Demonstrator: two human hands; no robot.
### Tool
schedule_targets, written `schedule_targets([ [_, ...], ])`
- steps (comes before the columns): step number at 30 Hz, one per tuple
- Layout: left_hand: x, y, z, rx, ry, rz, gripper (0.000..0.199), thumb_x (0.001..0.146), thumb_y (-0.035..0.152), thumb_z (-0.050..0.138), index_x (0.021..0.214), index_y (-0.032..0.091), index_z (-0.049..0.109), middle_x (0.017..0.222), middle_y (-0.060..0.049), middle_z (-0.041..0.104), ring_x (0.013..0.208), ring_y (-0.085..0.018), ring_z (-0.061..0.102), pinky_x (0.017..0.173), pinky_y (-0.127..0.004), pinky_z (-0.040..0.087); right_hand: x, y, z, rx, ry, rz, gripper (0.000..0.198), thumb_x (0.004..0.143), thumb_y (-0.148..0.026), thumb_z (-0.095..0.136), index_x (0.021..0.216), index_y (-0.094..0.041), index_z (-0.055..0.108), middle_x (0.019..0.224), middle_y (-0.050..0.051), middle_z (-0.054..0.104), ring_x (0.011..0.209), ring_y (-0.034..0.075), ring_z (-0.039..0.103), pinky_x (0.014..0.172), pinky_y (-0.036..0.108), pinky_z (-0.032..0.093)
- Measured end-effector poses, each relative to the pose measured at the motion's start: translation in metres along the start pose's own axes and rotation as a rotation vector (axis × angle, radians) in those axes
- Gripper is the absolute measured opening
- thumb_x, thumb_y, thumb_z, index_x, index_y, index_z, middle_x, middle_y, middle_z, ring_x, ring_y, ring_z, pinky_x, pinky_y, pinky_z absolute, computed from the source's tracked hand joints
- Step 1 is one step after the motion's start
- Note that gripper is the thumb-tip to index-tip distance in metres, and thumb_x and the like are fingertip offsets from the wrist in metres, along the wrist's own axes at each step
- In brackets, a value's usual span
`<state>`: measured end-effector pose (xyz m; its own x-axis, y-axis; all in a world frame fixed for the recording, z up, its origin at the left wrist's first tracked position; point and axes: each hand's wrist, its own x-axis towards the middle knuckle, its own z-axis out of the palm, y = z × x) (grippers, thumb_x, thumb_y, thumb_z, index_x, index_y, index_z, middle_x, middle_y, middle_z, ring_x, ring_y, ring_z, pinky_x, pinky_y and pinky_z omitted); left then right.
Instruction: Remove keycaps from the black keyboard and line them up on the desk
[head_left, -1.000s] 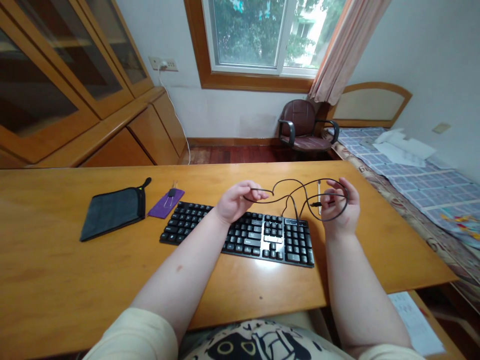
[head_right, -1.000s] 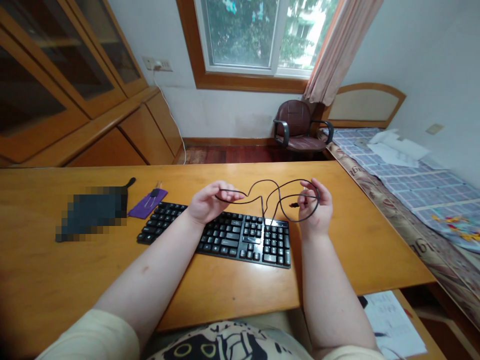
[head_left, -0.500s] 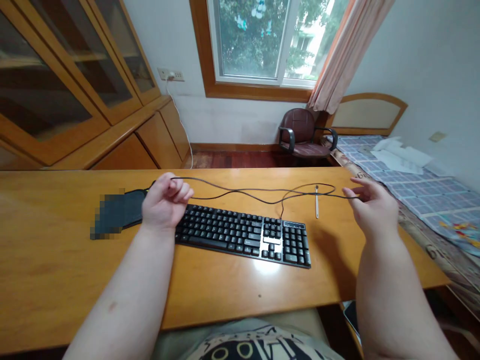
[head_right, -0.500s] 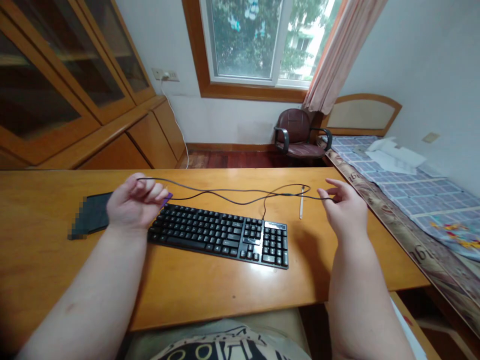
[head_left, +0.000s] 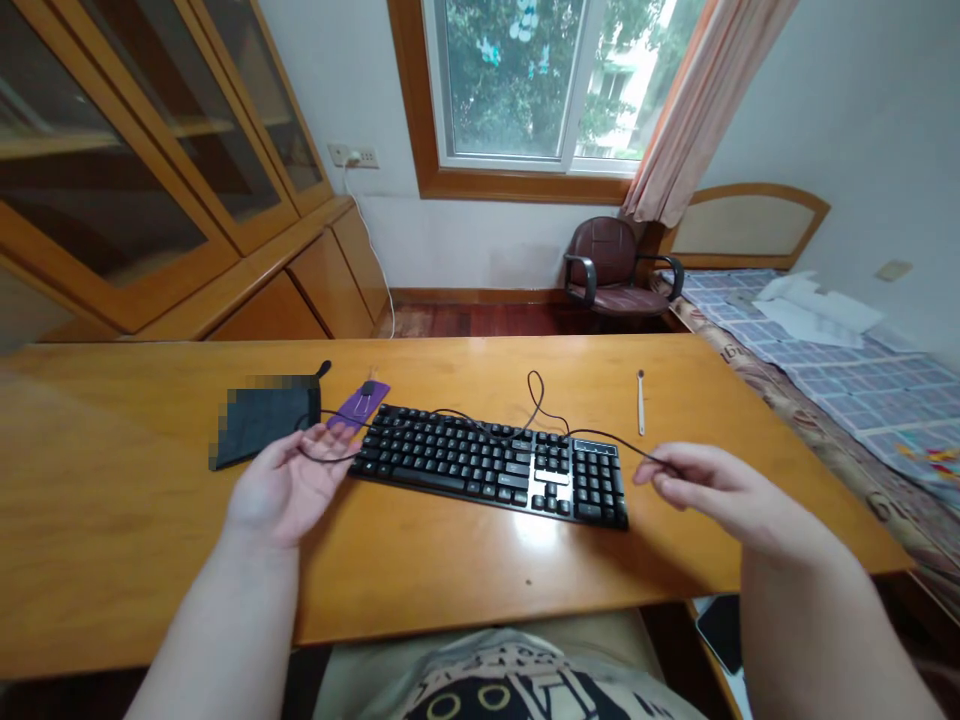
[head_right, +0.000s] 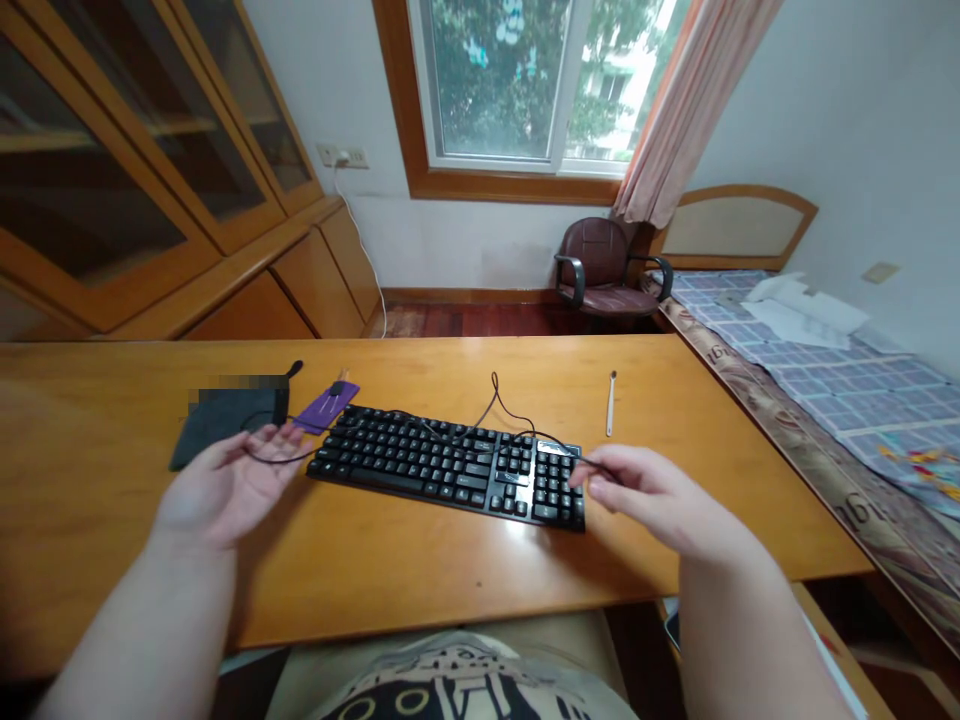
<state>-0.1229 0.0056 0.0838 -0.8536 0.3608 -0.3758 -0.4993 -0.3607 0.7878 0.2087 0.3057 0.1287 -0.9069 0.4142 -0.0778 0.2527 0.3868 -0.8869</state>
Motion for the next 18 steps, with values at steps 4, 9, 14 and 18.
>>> schedule_targets([
  [4, 0.003, -0.029, -0.006, 0.265, 0.092, 0.165, 0.029, 0.067, 0.014, 0.056, 0.095, 0.019, 0.059, 0.105, -0.006, 0.063, 0.102, -0.017, 0.059, 0.087, -0.031, 0.05, 0.014, -0.01, 0.052, 0.085, 0.022, -0.086, 0.033, 0.088, -0.042, 0.043, 0.091, -0.017, 0.066, 0.068, 0.004, 0.06, 0.061, 0.014, 0.054, 0.054, 0.025, 0.045],
  [9, -0.013, -0.052, 0.022, 0.806, -0.145, 0.504, 0.043, 0.076, 0.033, 0.055, 0.117, 0.021, 0.052, 0.128, -0.008, 0.053, 0.124, -0.024, 0.044, 0.105, -0.041, 0.033, 0.035, -0.039, 0.111, -0.296, 0.003, -0.29, 0.028, 0.091, -0.024, 0.038, 0.101, -0.02, 0.063, 0.097, 0.006, 0.066, 0.088, 0.017, 0.059, 0.079, 0.03, 0.045],
  [14, -0.029, -0.075, 0.08, 1.461, -0.637, 0.658, 0.063, 0.076, 0.048, 0.056, 0.13, 0.018, 0.043, 0.138, -0.013, 0.044, 0.135, -0.029, 0.024, 0.111, -0.05, 0.014, 0.044, -0.055, 0.16, -0.626, -0.367, -0.661, 0.024, 0.088, -0.021, 0.042, 0.102, -0.019, 0.062, 0.086, 0.005, 0.068, 0.078, 0.017, 0.059, 0.072, 0.028, 0.044],
  [18, -0.024, -0.101, 0.103, 1.702, -0.741, 0.571, 0.064, 0.074, 0.045, 0.06, 0.13, 0.019, 0.043, 0.131, -0.015, 0.051, 0.129, -0.031, 0.037, 0.107, -0.055, 0.017, 0.052, -0.042, 0.174, -0.742, -0.328, -0.724, 0.022, 0.086, -0.018, 0.045, 0.097, -0.017, 0.064, 0.084, 0.007, 0.067, 0.079, 0.019, 0.058, 0.074, 0.03, 0.042],
])
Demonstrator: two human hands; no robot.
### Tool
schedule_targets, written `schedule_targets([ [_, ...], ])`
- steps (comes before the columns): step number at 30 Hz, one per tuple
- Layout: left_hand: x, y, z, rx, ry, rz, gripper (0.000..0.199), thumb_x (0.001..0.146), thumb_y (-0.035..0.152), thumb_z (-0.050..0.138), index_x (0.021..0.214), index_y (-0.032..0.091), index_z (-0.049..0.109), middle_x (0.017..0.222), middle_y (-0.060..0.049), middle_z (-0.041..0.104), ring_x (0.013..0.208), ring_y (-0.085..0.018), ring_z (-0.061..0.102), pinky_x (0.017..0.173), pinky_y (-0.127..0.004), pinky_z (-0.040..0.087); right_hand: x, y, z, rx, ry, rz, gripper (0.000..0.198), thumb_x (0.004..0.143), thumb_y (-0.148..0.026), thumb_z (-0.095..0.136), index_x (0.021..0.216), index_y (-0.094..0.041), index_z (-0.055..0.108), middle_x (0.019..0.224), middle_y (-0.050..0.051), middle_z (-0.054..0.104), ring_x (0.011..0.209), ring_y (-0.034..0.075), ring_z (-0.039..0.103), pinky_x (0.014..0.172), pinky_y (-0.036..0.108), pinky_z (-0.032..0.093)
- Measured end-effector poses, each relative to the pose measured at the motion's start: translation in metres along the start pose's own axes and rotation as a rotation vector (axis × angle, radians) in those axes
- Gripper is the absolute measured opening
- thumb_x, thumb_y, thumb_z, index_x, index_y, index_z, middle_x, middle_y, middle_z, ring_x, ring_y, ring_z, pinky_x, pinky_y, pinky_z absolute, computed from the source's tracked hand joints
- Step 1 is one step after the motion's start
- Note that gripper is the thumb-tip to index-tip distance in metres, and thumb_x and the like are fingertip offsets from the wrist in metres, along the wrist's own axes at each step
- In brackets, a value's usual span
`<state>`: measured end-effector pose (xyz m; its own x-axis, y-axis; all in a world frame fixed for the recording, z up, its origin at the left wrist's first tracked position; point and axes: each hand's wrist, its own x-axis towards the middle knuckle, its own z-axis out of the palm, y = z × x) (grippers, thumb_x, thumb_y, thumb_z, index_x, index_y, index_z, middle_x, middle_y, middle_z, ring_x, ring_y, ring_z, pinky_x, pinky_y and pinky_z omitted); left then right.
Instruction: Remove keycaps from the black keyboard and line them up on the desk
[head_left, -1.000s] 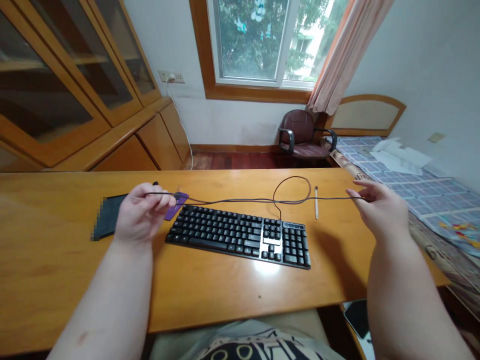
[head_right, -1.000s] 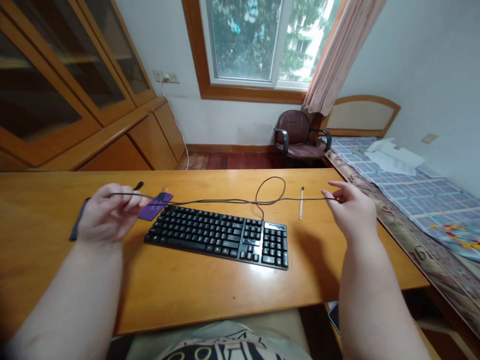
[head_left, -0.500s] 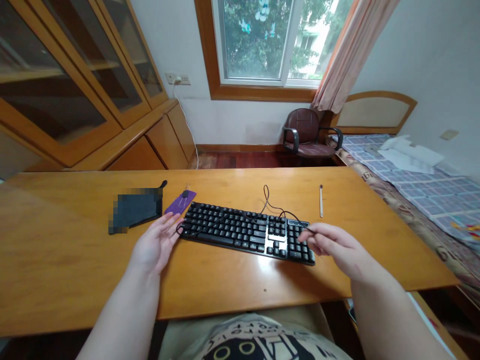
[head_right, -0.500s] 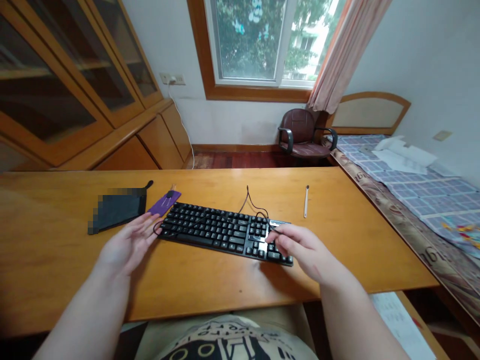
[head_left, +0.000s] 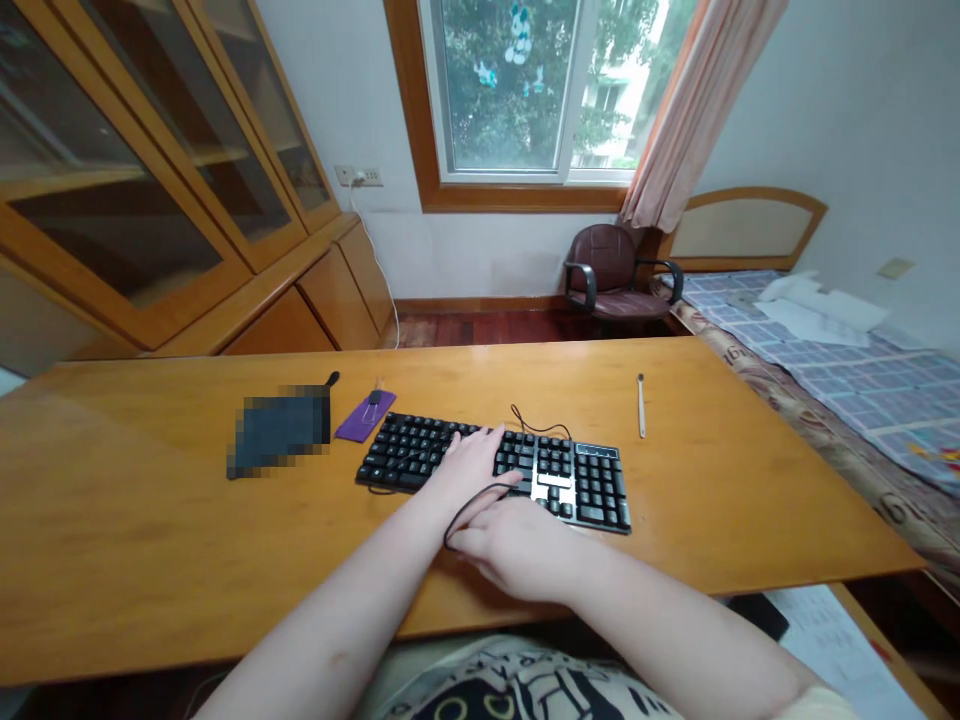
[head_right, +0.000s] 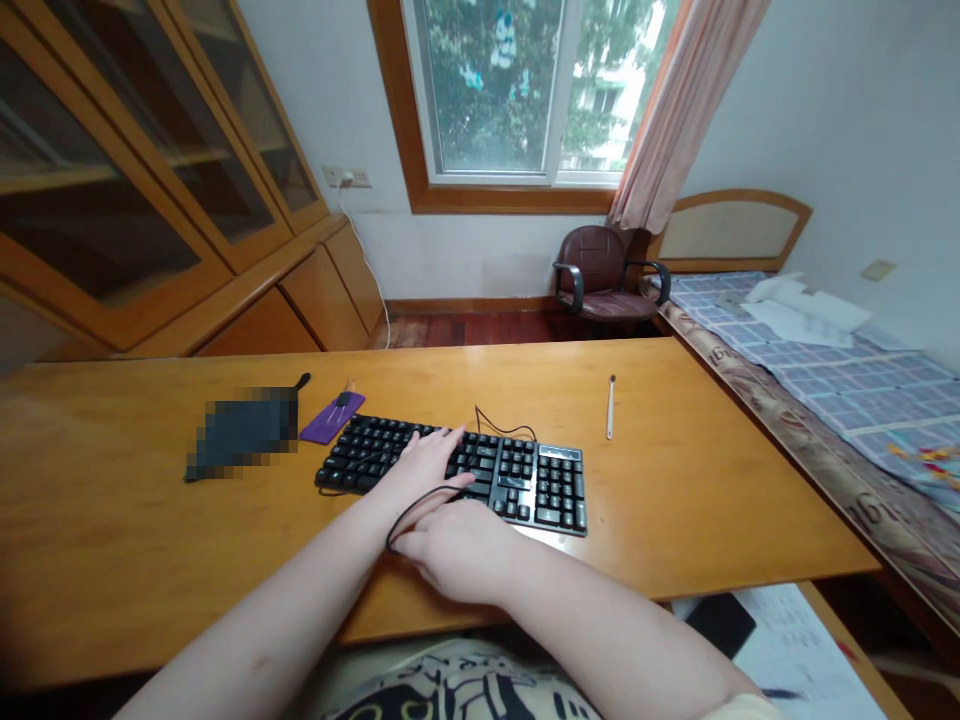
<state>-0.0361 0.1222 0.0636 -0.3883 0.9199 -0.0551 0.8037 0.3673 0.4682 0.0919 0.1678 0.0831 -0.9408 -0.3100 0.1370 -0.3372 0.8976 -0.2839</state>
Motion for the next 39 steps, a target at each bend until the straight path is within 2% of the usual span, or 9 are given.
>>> schedule_targets([
  [4, 0.004, 0.0, 0.005, 0.007, 0.05, 0.056, 0.016, 0.082, 0.033, 0.052, 0.087, 0.024, 0.064, 0.103, -0.004, 0.068, 0.122, -0.026, 0.045, 0.108, -0.058, 0.008, -0.013, 0.015, 0.003, 0.052, 0.009, 0.045, 0.021, 0.088, -0.028, 0.048, 0.092, -0.019, 0.066, 0.081, 0.006, 0.067, 0.076, 0.017, 0.058, 0.071, 0.028, 0.042],
  [9, -0.007, -0.011, -0.024, -0.218, 0.278, -0.064, 0.031, 0.09, 0.037, 0.035, 0.086, 0.021, 0.061, 0.076, -0.002, 0.068, 0.074, -0.019, 0.063, 0.089, -0.039, 0.042, -0.033, 0.065, -0.009, 0.343, 0.157, 0.194, 0.023, 0.089, -0.034, 0.049, 0.089, -0.02, 0.067, 0.081, 0.003, 0.066, 0.077, 0.014, 0.06, 0.073, 0.025, 0.044],
  [11, -0.011, -0.017, -0.039, -0.221, 0.369, -0.102, 0.033, 0.088, 0.041, 0.037, 0.086, 0.02, 0.062, 0.08, -0.004, 0.069, 0.076, -0.02, 0.063, 0.076, -0.032, 0.046, -0.038, 0.096, -0.009, 0.327, 0.407, 0.458, 0.023, 0.088, -0.034, 0.05, 0.087, -0.018, 0.066, 0.083, 0.005, 0.065, 0.079, 0.015, 0.06, 0.075, 0.028, 0.045],
  [13, -0.015, -0.024, -0.051, -0.172, 0.462, -0.114, 0.031, 0.087, 0.041, 0.04, 0.088, 0.021, 0.064, 0.089, -0.004, 0.069, 0.085, -0.022, 0.062, 0.075, -0.03, 0.045, -0.042, 0.124, -0.005, 0.278, 0.508, 0.623, 0.023, 0.082, -0.033, 0.058, 0.098, -0.017, 0.064, 0.096, 0.008, 0.064, 0.089, 0.018, 0.06, 0.084, 0.033, 0.044],
  [19, -0.023, -0.056, -0.074, -0.002, 0.64, -0.165, 0.026, 0.083, 0.038, 0.048, 0.088, 0.022, 0.068, 0.092, -0.004, 0.068, 0.088, -0.022, 0.061, 0.076, -0.028, 0.045, -0.052, 0.16, 0.016, 0.34, 0.357, 0.769, 0.022, 0.08, -0.022, 0.056, 0.099, -0.015, 0.066, 0.096, 0.009, 0.067, 0.091, 0.019, 0.061, 0.086, 0.035, 0.045],
  [25, -0.02, -0.077, -0.066, 0.317, 0.345, -0.307, 0.025, 0.081, 0.035, 0.049, 0.09, 0.023, 0.069, 0.093, -0.008, 0.068, 0.088, -0.026, 0.061, 0.078, -0.035, 0.046, -0.054, 0.166, 0.023, 0.252, 0.417, 0.863, 0.02, 0.08, -0.018, 0.053, 0.093, -0.017, 0.069, 0.096, 0.009, 0.069, 0.092, 0.02, 0.062, 0.085, 0.034, 0.046],
  [29, 0.003, -0.035, -0.035, 0.345, 0.336, -0.161, 0.036, 0.084, 0.029, 0.048, 0.115, 0.017, 0.059, 0.117, -0.011, 0.06, 0.109, -0.026, 0.053, 0.095, -0.037, 0.039, -0.052, 0.167, 0.023, 0.247, 0.415, 0.887, 0.02, 0.081, -0.023, 0.054, 0.09, -0.021, 0.071, 0.095, 0.005, 0.071, 0.092, 0.019, 0.063, 0.085, 0.031, 0.046],
  [33, 0.038, 0.026, 0.01, 0.201, 0.147, 0.059, 0.037, 0.087, 0.034, 0.047, 0.119, 0.016, 0.054, 0.117, -0.01, 0.06, 0.106, -0.022, 0.055, 0.094, -0.032, 0.04, -0.052, 0.166, 0.022, 0.263, 0.421, 0.849, 0.021, 0.082, -0.027, 0.053, 0.089, -0.021, 0.071, 0.092, 0.005, 0.071, 0.09, 0.019, 0.064, 0.082, 0.03, 0.046],
  [39, 0.067, 0.054, 0.034, 0.265, 0.075, -0.017, 0.031, 0.093, 0.03, 0.032, 0.099, 0.016, 0.059, 0.096, -0.01, 0.063, 0.092, -0.022, 0.06, 0.079, -0.033, 0.046, -0.057, 0.17, 0.023, 0.257, 0.48, 0.888, 0.023, 0.083, -0.029, 0.05, 0.088, -0.022, 0.072, 0.088, 0.004, 0.072, 0.085, 0.018, 0.065, 0.078, 0.028, 0.046],
])
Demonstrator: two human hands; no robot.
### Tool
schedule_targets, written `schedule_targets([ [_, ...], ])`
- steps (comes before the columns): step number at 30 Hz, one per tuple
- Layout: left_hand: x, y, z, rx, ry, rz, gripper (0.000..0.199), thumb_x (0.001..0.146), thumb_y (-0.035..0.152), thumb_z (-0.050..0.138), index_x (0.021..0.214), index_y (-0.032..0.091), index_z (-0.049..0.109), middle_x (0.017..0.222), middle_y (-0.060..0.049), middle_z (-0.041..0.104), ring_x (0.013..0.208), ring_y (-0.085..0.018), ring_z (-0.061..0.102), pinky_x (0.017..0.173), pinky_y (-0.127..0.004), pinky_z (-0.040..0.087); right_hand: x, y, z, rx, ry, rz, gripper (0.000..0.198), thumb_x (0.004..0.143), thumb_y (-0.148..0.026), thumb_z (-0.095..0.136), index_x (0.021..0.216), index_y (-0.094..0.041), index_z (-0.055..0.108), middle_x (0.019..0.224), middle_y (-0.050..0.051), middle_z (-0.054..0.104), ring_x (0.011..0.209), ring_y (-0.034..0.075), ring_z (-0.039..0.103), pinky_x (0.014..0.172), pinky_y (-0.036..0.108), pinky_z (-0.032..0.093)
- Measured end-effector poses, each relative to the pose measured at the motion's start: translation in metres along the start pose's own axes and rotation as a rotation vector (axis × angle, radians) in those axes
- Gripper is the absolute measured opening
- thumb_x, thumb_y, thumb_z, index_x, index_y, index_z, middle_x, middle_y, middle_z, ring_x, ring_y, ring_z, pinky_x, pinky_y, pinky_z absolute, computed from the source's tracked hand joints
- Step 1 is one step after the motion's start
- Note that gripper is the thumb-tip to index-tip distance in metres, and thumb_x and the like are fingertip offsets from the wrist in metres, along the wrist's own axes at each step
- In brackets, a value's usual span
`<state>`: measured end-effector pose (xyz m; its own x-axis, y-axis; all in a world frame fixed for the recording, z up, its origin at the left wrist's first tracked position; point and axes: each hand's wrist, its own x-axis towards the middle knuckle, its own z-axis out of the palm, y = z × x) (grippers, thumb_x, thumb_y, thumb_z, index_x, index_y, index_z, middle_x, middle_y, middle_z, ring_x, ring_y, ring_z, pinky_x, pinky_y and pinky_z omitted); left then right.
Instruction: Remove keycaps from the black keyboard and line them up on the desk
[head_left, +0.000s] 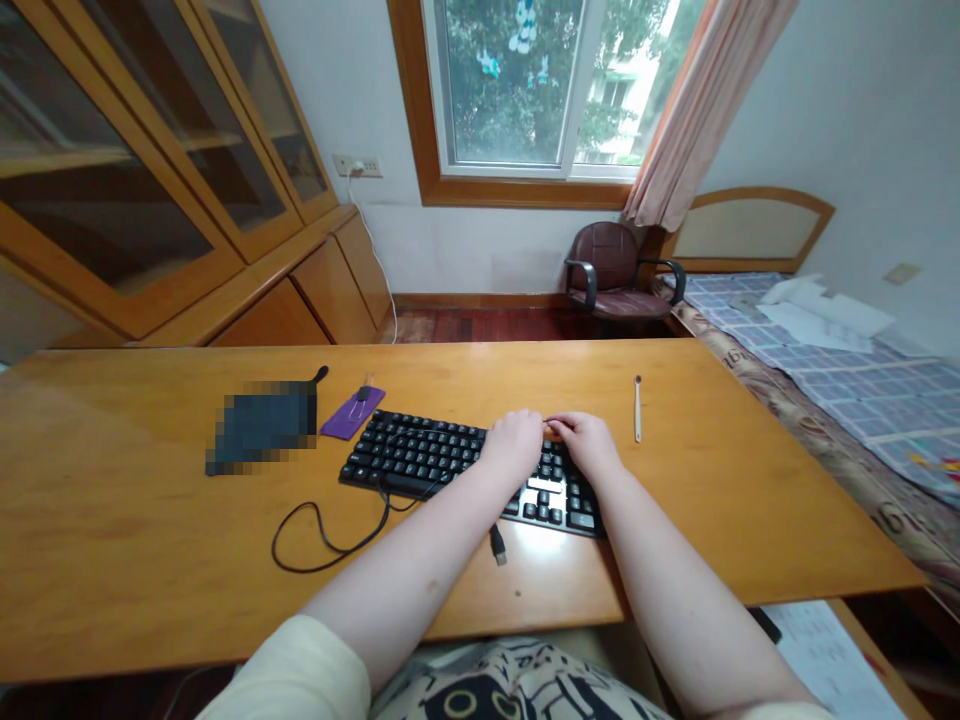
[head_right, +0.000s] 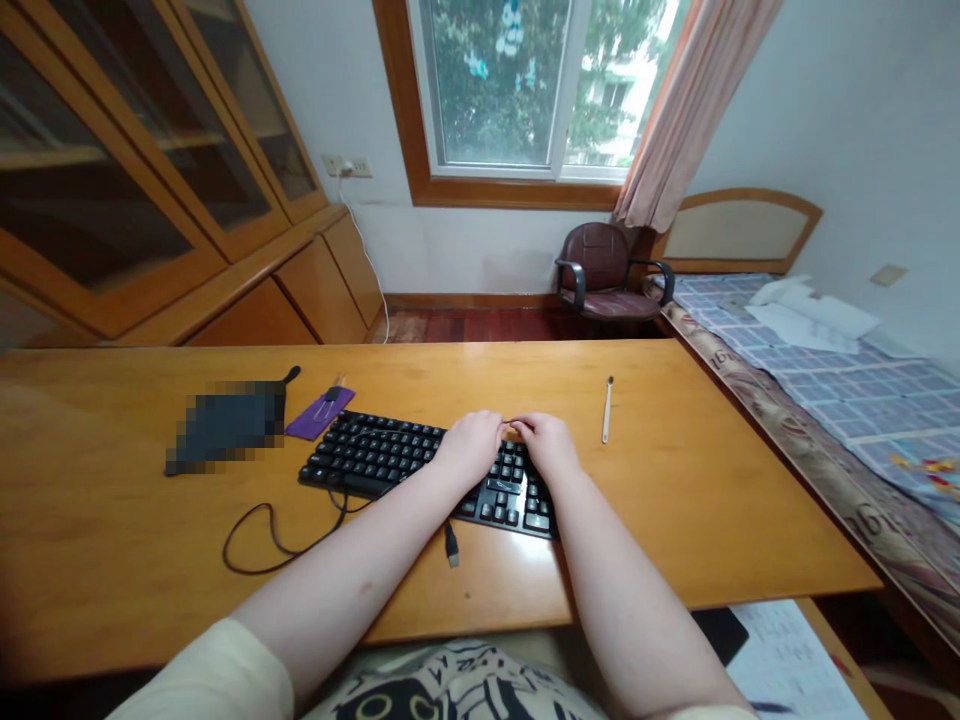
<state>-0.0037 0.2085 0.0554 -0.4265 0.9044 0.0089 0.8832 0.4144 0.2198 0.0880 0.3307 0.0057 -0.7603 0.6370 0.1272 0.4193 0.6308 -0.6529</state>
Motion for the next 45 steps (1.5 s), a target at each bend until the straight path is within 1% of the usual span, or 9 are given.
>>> schedule_targets([
  [9, -0.05, -0.089, -0.047, 0.038, -0.066, 0.022, 0.03, 0.09, 0.034, 0.034, 0.078, 0.021, 0.059, 0.08, -0.004, 0.064, 0.075, -0.019, 0.06, 0.065, -0.028, 0.04, 0.002, -0.004, -0.002, -0.049, 0.039, 0.152, 0.025, 0.081, -0.032, 0.051, 0.087, -0.021, 0.073, 0.087, 0.005, 0.072, 0.086, 0.019, 0.065, 0.077, 0.027, 0.045],
  [17, -0.11, -0.16, -0.08, 0.005, -0.028, -0.231, 0.029, 0.088, 0.035, 0.033, 0.078, 0.022, 0.057, 0.084, -0.004, 0.064, 0.079, -0.019, 0.058, 0.066, -0.026, 0.039, 0.002, -0.001, -0.009, -0.124, 0.068, 0.174, 0.026, 0.083, -0.032, 0.05, 0.088, -0.02, 0.072, 0.09, 0.007, 0.072, 0.088, 0.022, 0.065, 0.078, 0.031, 0.047],
  [21, -0.116, -0.141, -0.084, -0.044, 0.064, -0.208, 0.03, 0.09, 0.036, 0.031, 0.08, 0.021, 0.056, 0.083, -0.003, 0.063, 0.079, -0.018, 0.058, 0.067, -0.026, 0.04, -0.006, -0.024, -0.016, -0.116, 0.092, 0.011, 0.028, 0.082, -0.026, 0.051, 0.104, -0.018, 0.067, 0.108, 0.01, 0.066, 0.102, 0.023, 0.06, 0.091, 0.036, 0.044],
  [25, -0.104, -0.091, -0.09, 0.001, 0.107, -0.066, 0.029, 0.091, 0.031, 0.03, 0.083, 0.021, 0.056, 0.087, -0.003, 0.062, 0.081, -0.017, 0.058, 0.069, -0.026, 0.039, -0.025, -0.08, -0.019, 0.07, -0.077, -0.398, 0.043, 0.082, -0.035, 0.056, 0.123, -0.021, 0.054, 0.117, 0.01, 0.06, 0.109, 0.022, 0.054, 0.093, 0.038, 0.041],
  [28, -0.095, -0.067, -0.094, 0.039, 0.145, -0.005, 0.028, 0.092, 0.03, 0.029, 0.086, 0.021, 0.055, 0.085, -0.003, 0.061, 0.079, -0.017, 0.057, 0.068, -0.025, 0.039, -0.035, -0.114, -0.02, 0.212, -0.313, -0.594, 0.023, 0.083, -0.039, 0.056, 0.09, -0.018, 0.065, 0.076, 0.004, 0.066, 0.07, 0.014, 0.058, 0.068, 0.025, 0.045],
  [31, -0.092, -0.068, -0.095, 0.054, 0.169, -0.018, 0.027, 0.093, 0.029, 0.03, 0.084, 0.021, 0.054, 0.083, -0.003, 0.06, 0.077, -0.017, 0.056, 0.067, -0.025, 0.038, -0.033, -0.12, -0.029, 0.246, -0.299, -0.655, 0.04, 0.085, -0.042, 0.052, 0.054, -0.017, 0.052, 0.051, -0.002, 0.049, 0.05, 0.009, 0.044, 0.053, 0.022, 0.035],
  [34, -0.095, -0.088, -0.091, 0.035, 0.146, -0.041, 0.028, 0.092, 0.03, 0.029, 0.08, 0.021, 0.052, 0.082, -0.003, 0.06, 0.076, -0.016, 0.056, 0.066, -0.025, 0.038, -0.023, -0.101, -0.048, 0.276, -0.13, -0.548, 0.049, 0.088, -0.044, 0.044, 0.047, -0.017, 0.041, 0.047, -0.003, 0.037, 0.047, 0.009, 0.038, 0.049, 0.023, 0.03],
  [40, -0.119, -0.151, -0.085, 0.023, 0.09, -0.169, 0.03, 0.09, 0.034, 0.028, 0.076, 0.021, 0.051, 0.078, -0.003, 0.06, 0.074, -0.018, 0.056, 0.064, -0.026, 0.038, 0.01, -0.028, -0.089, 0.402, 0.431, -0.072, 0.046, 0.081, -0.053, 0.05, 0.05, -0.018, 0.041, 0.048, -0.004, 0.036, 0.046, 0.009, 0.034, 0.046, 0.023, 0.026],
  [45, -0.142, -0.183, -0.095, 0.033, 0.154, -0.301, 0.03, 0.088, 0.036, 0.03, 0.08, 0.022, 0.056, 0.087, -0.004, 0.064, 0.079, -0.02, 0.058, 0.064, -0.027, 0.039, 0.03, 0.021, -0.102, 0.216, 0.565, 0.193, 0.043, 0.081, -0.052, 0.047, 0.056, -0.017, 0.052, 0.045, -0.002, 0.041, 0.046, 0.012, 0.039, 0.049, 0.026, 0.031],
])
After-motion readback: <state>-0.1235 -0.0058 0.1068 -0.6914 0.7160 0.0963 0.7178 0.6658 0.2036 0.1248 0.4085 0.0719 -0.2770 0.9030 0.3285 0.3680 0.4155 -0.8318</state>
